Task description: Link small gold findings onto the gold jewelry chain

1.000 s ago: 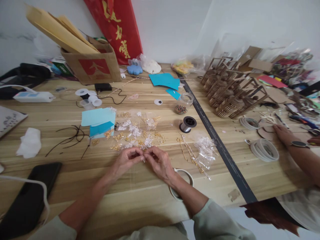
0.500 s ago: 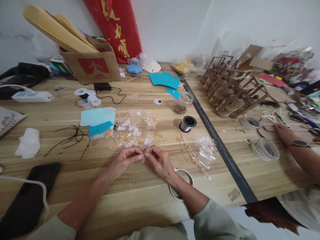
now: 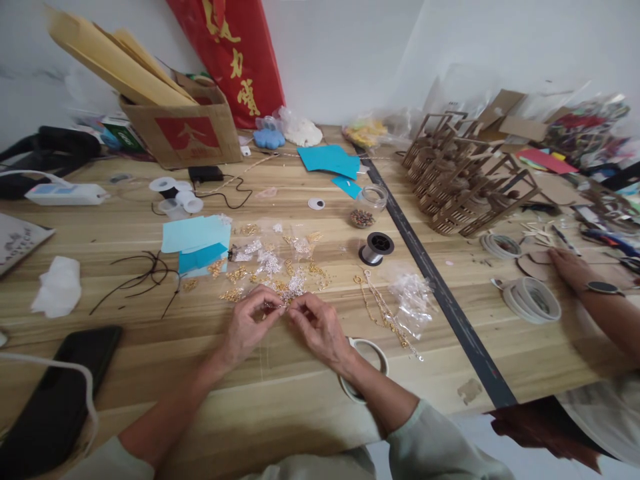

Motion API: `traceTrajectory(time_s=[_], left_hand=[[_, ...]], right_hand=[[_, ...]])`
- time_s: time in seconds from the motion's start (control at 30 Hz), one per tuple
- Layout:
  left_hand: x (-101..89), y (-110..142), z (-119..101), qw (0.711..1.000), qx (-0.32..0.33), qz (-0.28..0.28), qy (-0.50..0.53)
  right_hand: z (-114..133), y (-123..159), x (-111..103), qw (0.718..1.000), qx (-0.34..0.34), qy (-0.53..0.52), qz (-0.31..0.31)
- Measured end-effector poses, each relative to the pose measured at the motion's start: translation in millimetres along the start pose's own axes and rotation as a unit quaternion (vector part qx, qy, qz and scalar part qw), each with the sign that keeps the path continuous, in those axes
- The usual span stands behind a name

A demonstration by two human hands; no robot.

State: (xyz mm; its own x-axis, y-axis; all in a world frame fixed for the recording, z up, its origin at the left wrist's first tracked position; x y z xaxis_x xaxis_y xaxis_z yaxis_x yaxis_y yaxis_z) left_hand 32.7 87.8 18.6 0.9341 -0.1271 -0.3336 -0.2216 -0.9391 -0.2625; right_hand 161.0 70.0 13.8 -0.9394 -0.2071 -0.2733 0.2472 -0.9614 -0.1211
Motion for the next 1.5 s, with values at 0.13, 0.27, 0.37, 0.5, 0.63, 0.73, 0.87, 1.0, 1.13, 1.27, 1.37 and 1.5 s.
traceTrajectory(time_s=[0.13, 0.27, 0.37, 0.5, 0.63, 0.73, 0.87, 1.0, 1.13, 1.27, 1.37, 1.5], left_hand=[[-0.7, 3, -9, 0.998, 0.023, -0.010, -0.050], [0.8, 6, -5, 0.998, -0.011, -0.008, -0.054], [0.7, 7, 0, 0.999, -0.023, -0.017, -0.024], [3.1, 6, 6, 0.998, -0.049, -0.013, 0.037], [5.3, 4, 5, 0.995, -0.047, 0.001, 0.083], [5.4, 3, 1, 0.996, -0.026, 0.007, 0.090], [1.2, 3, -9, 0.998, 0.031, -0.004, 0.063], [-4.5, 3, -25, 0.993, 0.114, -0.033, 0.001], [-8.0, 8, -37, 0.979, 0.191, -0.064, -0.036], [-9.0, 11, -41, 0.970, 0.223, -0.077, -0.053], [-9.1, 12, -44, 0.967, 0.235, -0.078, -0.058], [-10.0, 12, -46, 0.965, 0.240, -0.084, -0.063]], right_hand=[[0, 1, 3, 0.999, 0.017, -0.031, 0.017], [1, 0, 5, 0.998, 0.021, -0.058, 0.024], [0, -1, 5, 0.997, 0.025, -0.074, 0.026], [-1, -1, 7, 0.995, 0.028, -0.090, 0.034], [1, -2, 4, 0.995, 0.018, -0.090, 0.026], [4, -3, 2, 0.996, 0.010, -0.091, 0.021], [6, -4, 1, 0.995, -0.001, -0.097, 0.019], [7, -4, 0, 0.994, -0.004, -0.104, 0.019], [1, -6, 1, 0.990, 0.011, -0.139, 0.027], [-10, -6, 7, 0.976, 0.054, -0.207, 0.049], [-14, -6, 8, 0.969, 0.073, -0.230, 0.053], [-15, -7, 9, 0.963, 0.089, -0.248, 0.054]])
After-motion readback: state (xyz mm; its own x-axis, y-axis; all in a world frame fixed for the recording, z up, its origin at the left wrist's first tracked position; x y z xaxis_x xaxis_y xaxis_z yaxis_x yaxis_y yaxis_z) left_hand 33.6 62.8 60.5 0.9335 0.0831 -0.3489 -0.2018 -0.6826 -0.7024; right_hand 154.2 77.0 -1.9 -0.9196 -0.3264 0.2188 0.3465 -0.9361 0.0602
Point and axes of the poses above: each hand's wrist, its own y-axis away from the middle knuckle, its own x-axis out of the palm, z = x × y, the point moved 9 cm from there along -y, towards the middle knuckle, and after that the axes turned 1 degree about z, right-handed, at the moved point
